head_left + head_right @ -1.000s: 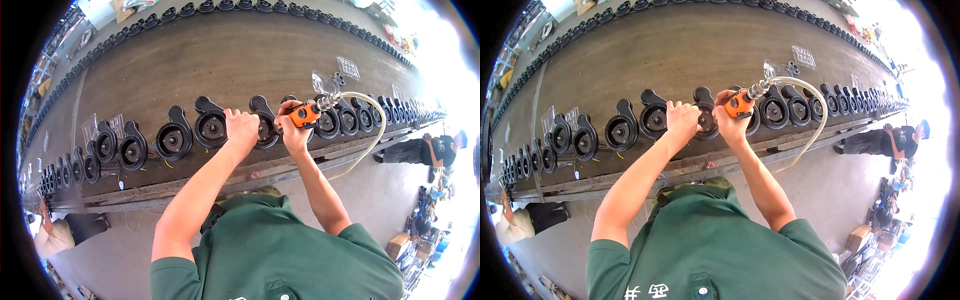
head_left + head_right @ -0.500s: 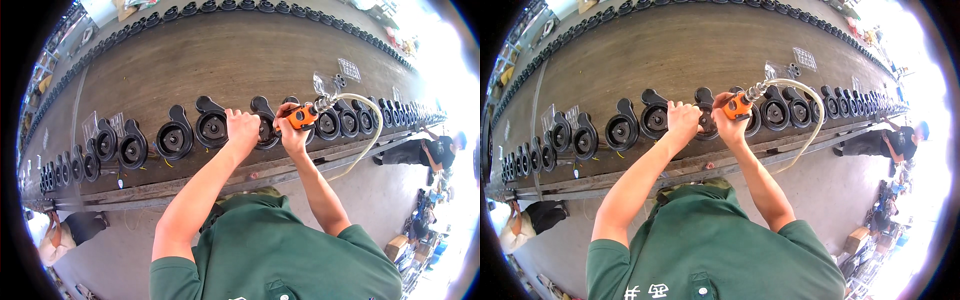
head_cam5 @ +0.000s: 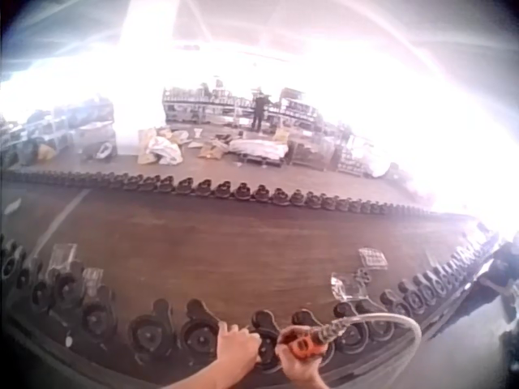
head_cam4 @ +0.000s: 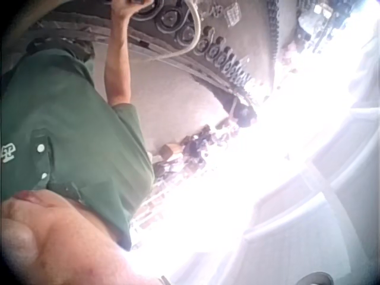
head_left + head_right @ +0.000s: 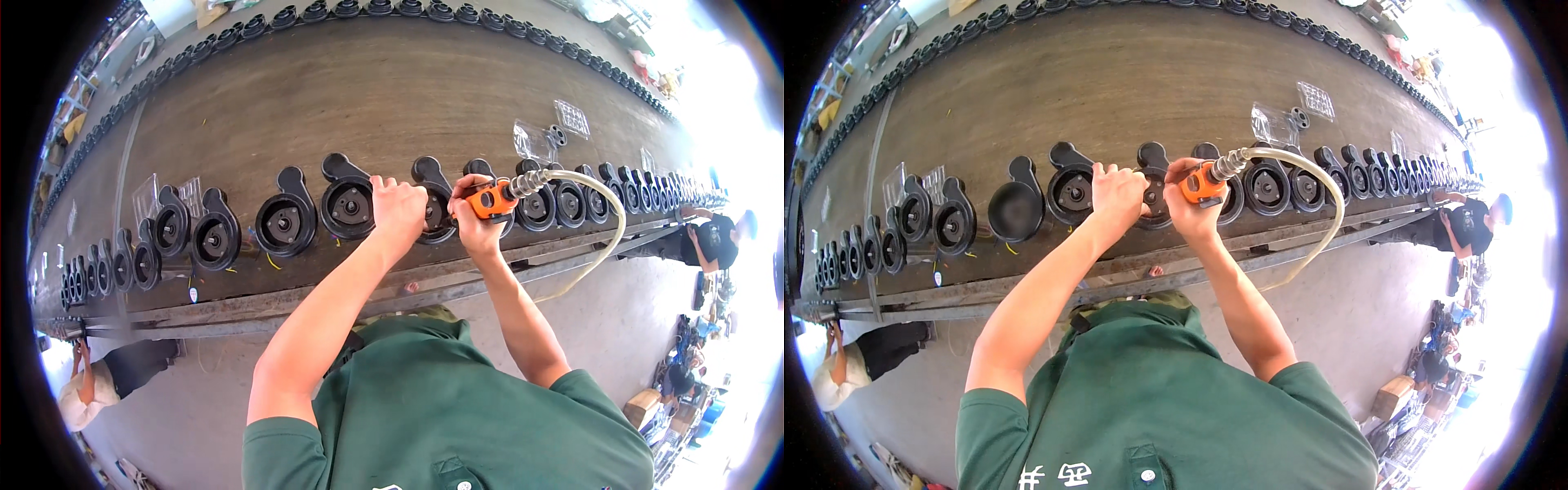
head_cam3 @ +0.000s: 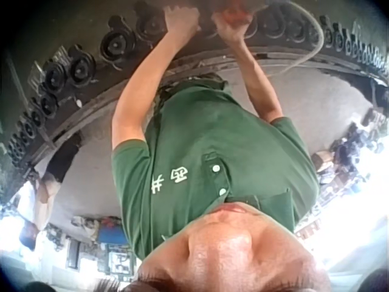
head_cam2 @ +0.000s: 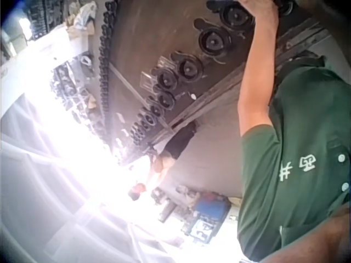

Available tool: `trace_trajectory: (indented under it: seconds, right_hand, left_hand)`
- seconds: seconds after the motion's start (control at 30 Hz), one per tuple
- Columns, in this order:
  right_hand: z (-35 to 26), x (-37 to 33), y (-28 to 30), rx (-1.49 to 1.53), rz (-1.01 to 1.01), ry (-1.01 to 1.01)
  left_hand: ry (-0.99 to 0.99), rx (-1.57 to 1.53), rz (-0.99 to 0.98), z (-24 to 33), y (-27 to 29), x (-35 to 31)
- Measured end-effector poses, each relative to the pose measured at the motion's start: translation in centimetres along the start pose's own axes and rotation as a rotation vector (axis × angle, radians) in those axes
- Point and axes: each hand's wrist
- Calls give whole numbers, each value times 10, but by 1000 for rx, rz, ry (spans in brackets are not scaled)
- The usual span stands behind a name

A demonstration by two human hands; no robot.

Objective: The person uses a pneumatic screwdriver to fasten components onto circular black housings on an assembly line conveyor belt.

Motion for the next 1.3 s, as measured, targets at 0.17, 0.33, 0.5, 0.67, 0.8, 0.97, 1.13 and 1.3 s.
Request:
trace_trajectory:
  seconds: [0.17, 0.33, 0.5, 0.67, 0.8, 0.97, 1.13, 1.3]
  right_hand:
    - [-7, 2, -2, 7, 1, 17]
    - [-7, 3, -2, 24, 23, 17]
    - [-7, 2, -1, 17, 2, -6]
    - [-6, 4, -3, 66, 7, 11]
    - [-2, 5, -2, 75, -7, -6]
    - [0, 5, -2, 40, -21, -12]
    - [2, 1, 1, 31, -79, -25]
    - [12, 0, 2, -1, -121, 7]
  left_hand:
    - [24, 37, 10, 1, -2, -1]
    - [35, 48, -21, 2, 1, 1]
    - [36, 53, -11, 2, 0, 0]
    - [35, 49, -6, 2, 0, 1]
    - [34, 61, -10, 2, 0, 1]
    - [12, 38, 23, -1, -4, 4]
    - [-10, -17, 47, -2, -9, 7]
    - [-7, -2, 19, -1, -4, 5]
Point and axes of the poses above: each hand's wrist, its own x-axis towards the middle knuckle, its own y-axis out of the back of the hand, z = x × y
